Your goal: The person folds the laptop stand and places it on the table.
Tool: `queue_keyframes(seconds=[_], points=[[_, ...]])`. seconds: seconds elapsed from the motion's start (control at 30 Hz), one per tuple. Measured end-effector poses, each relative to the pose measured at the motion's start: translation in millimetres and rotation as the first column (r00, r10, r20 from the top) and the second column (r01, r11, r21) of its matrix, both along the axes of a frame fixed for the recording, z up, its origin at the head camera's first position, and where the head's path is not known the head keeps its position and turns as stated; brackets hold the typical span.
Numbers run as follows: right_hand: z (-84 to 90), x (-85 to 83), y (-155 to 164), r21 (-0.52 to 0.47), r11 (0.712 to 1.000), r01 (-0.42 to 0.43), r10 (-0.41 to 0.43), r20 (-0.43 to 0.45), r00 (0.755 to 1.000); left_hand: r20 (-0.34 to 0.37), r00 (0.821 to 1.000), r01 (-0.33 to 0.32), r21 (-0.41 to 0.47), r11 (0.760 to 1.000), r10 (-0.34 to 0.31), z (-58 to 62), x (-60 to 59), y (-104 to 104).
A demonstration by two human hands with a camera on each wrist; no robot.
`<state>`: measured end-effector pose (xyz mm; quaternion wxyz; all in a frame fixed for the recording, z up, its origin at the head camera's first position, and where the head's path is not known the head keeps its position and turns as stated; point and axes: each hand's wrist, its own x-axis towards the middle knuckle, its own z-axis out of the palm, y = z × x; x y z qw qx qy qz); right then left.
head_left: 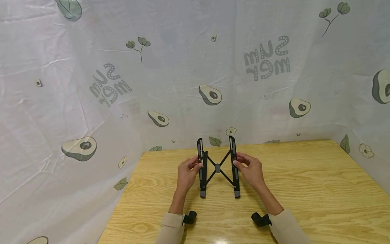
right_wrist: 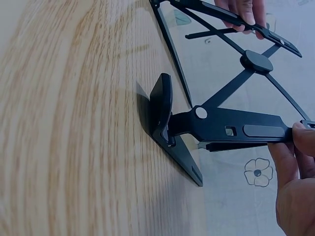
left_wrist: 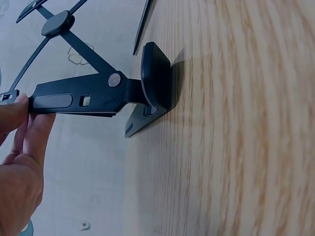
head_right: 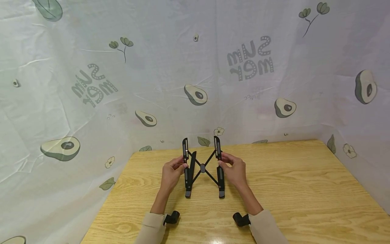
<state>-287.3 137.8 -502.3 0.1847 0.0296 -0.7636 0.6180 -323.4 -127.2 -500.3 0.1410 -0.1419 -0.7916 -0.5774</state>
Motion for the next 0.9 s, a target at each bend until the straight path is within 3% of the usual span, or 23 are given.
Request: queue_keyframes(seconds=[0.9], points=[[-4.5, 1.8, -1.7, -0.007, 1.000, -0.003, 0.003, -0.005, 1.000, 0.004, 1.000, 0.004, 0.018, 1.000, -0.004, -2.5, 7.2, 8.3]])
